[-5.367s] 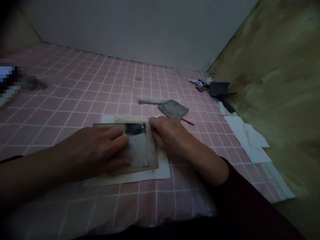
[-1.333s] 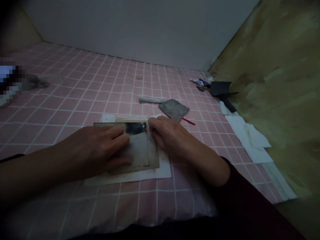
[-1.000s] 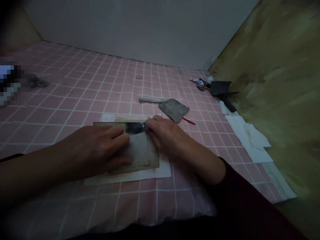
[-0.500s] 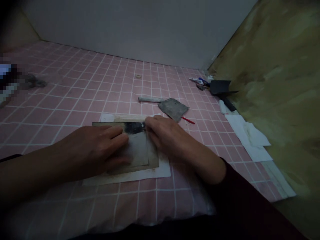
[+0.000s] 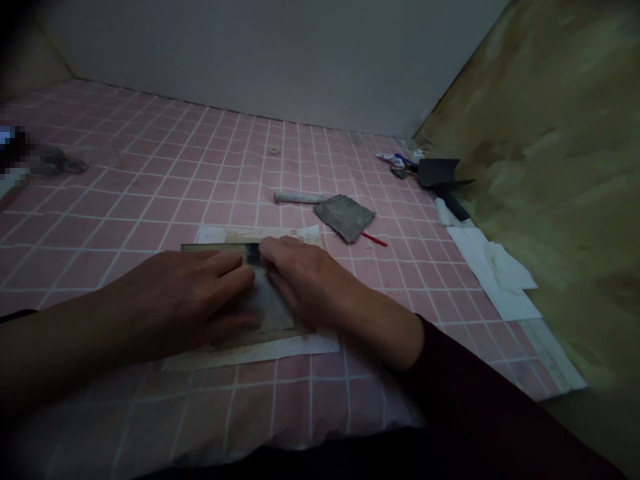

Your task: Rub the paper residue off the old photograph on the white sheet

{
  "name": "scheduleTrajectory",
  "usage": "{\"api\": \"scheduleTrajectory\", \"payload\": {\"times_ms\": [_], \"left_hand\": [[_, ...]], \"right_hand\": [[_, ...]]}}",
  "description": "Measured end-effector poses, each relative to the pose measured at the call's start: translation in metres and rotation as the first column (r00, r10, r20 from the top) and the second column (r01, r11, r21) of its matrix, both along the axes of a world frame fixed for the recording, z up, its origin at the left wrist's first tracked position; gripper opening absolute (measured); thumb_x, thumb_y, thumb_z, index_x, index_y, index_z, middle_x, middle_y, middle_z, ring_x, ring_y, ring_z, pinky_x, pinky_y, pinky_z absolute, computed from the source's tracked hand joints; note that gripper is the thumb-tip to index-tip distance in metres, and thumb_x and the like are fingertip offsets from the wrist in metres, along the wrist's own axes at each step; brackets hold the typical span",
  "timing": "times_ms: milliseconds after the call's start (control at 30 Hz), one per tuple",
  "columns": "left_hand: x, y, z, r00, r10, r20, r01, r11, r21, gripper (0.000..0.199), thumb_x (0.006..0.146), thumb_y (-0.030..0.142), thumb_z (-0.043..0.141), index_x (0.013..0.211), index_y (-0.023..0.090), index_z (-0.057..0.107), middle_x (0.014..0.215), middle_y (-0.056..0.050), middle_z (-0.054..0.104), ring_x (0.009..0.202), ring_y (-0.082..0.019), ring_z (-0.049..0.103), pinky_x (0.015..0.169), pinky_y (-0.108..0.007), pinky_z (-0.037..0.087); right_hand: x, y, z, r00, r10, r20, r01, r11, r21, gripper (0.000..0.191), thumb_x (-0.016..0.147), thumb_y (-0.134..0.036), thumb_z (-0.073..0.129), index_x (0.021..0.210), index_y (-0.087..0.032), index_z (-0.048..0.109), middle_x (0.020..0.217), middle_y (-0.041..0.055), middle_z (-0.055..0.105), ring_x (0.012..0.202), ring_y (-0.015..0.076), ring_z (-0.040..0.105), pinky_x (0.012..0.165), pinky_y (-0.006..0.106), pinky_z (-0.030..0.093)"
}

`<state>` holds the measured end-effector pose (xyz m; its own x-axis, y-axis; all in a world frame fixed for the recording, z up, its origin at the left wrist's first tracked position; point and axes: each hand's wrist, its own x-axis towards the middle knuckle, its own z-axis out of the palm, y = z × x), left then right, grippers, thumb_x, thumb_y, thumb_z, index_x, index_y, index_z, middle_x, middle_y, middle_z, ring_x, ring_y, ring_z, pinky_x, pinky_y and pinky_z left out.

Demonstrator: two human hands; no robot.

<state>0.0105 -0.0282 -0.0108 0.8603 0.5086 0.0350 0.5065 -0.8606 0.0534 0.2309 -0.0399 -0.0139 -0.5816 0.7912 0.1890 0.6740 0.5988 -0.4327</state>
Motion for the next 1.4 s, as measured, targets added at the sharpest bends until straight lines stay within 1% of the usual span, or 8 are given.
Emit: {"api": "scheduleTrajectory", "payload": {"times_ms": [200,400,567,767,933,1133,1333,1400], "left_hand": [[0.000,0.002,-0.002,1.000,-0.022,0.006,0.022,1.000,0.001,0.021,0.087,0.038,0.058,0.081,0.019,0.050,0.079,-0.003,0.054,0.065,-0.019,0.052,0.054,-0.031,0.031],[-0.001,0.001,-0.004,1.000,-0.009,0.008,0.009,1.000,0.009,0.021,0.087,0.039,0.057,0.083,0.019,0.050,0.081,-0.003,0.055,0.069,-0.020,0.053,0.056,-0.031,0.032],[-0.001,0.001,-0.003,1.000,-0.019,0.016,0.019,1.000,0.004,0.022,0.088,0.039,0.058,0.081,0.019,0.050,0.080,-0.002,0.054,0.066,-0.018,0.051,0.055,-0.031,0.030],[-0.002,0.001,-0.005,1.000,-0.008,0.019,0.008,1.000,0.006,0.022,0.086,0.039,0.059,0.082,0.019,0.051,0.080,-0.003,0.054,0.068,-0.019,0.052,0.055,-0.030,0.030],[-0.001,0.001,-0.003,1.000,-0.022,0.007,0.022,1.000,0.017,0.023,0.088,0.040,0.056,0.081,0.020,0.050,0.079,-0.002,0.053,0.065,-0.019,0.052,0.055,-0.032,0.032],[-0.001,0.000,-0.003,1.000,-0.003,-0.004,0.003,1.000,-0.006,0.020,0.087,0.038,0.059,0.082,0.020,0.050,0.082,-0.003,0.054,0.070,-0.022,0.055,0.056,-0.033,0.035],[0.000,0.000,-0.004,1.000,-0.021,0.009,0.021,1.000,0.022,0.023,0.088,0.040,0.057,0.081,0.020,0.049,0.079,-0.002,0.053,0.064,-0.020,0.052,0.054,-0.032,0.032],[0.000,0.001,-0.004,1.000,-0.016,0.010,0.016,1.000,0.021,0.021,0.087,0.039,0.058,0.081,0.020,0.049,0.080,-0.002,0.054,0.067,-0.021,0.054,0.054,-0.032,0.033]], "right_hand": [[0.010,0.001,0.002,0.990,-0.099,0.098,0.100,0.995,-0.005,0.017,0.084,-0.007,0.051,0.075,-0.020,0.044,0.073,-0.0002,0.052,0.069,0.0138,0.048,0.065,0.027,0.035],[0.002,-0.001,0.001,0.999,0.018,0.049,-0.018,1.000,-0.002,0.012,0.090,-0.009,0.046,0.084,-0.018,0.051,0.085,0.0043,0.054,0.078,0.0159,0.051,0.071,0.028,0.039],[0.013,0.001,0.003,0.982,-0.112,0.155,0.115,0.993,-0.005,0.016,0.087,-0.008,0.049,0.074,-0.018,0.048,0.076,0.0017,0.051,0.069,0.0140,0.049,0.065,0.028,0.035],[0.000,0.000,-0.004,1.000,-0.005,0.015,0.005,1.000,0.005,0.009,0.089,-0.011,0.048,0.083,-0.018,0.047,0.080,0.0016,0.053,0.073,0.0143,0.048,0.067,0.027,0.036],[0.010,0.002,-0.002,0.992,-0.110,0.067,0.109,0.994,0.018,0.015,0.087,-0.010,0.049,0.077,-0.019,0.045,0.074,0.0003,0.051,0.069,0.0141,0.048,0.065,0.027,0.035],[-0.004,0.000,-0.002,0.999,0.016,0.035,-0.015,1.000,-0.013,0.009,0.090,-0.011,0.045,0.084,-0.018,0.048,0.082,0.0035,0.054,0.075,0.0157,0.051,0.069,0.029,0.038],[0.009,0.001,0.003,0.989,-0.086,0.117,0.086,0.996,0.007,0.015,0.086,-0.007,0.049,0.076,-0.019,0.047,0.075,0.0015,0.052,0.070,0.0150,0.050,0.066,0.028,0.037],[0.006,0.001,0.001,0.994,-0.054,0.097,0.054,0.999,0.011,0.013,0.087,-0.009,0.049,0.079,-0.018,0.051,0.080,0.0031,0.054,0.074,0.0157,0.051,0.068,0.028,0.039]]}}
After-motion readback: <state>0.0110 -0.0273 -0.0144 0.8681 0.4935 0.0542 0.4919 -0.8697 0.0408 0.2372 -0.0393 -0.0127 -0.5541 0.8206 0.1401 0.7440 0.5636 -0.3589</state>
